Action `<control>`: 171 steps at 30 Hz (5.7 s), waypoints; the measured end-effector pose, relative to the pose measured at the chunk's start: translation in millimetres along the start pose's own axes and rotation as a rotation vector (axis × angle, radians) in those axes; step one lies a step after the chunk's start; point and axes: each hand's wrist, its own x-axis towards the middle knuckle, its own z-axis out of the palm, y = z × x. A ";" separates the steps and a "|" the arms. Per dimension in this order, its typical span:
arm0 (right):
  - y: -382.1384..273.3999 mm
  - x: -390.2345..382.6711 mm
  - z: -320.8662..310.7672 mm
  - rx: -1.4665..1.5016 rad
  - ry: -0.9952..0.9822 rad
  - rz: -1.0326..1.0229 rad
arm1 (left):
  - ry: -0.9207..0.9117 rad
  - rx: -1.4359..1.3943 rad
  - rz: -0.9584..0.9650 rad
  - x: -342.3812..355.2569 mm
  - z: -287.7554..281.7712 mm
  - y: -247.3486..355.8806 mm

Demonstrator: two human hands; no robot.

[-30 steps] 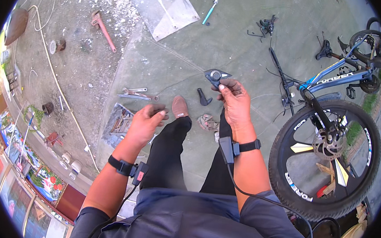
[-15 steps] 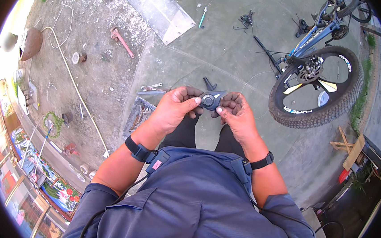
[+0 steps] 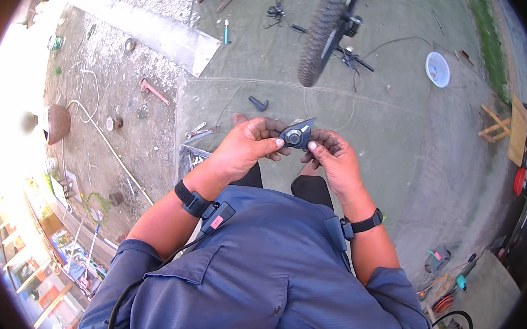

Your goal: The person repairs a bicycle by first handling a brake assembly and then using pliers to adjust the chain and components near the rear wheel.

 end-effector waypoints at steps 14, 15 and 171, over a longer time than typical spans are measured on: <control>-42.0 -132.6 -197.1 0.237 0.367 -0.124 | -0.307 0.448 -0.229 93.8 237.8 -7.8; -42.3 -130.7 -211.5 0.240 0.390 -0.073 | -0.321 0.443 -0.242 107.2 246.0 -10.5; 13.2 138.6 -22.1 -0.225 0.558 0.568 | 0.356 0.250 -0.263 40.0 -268.0 122.1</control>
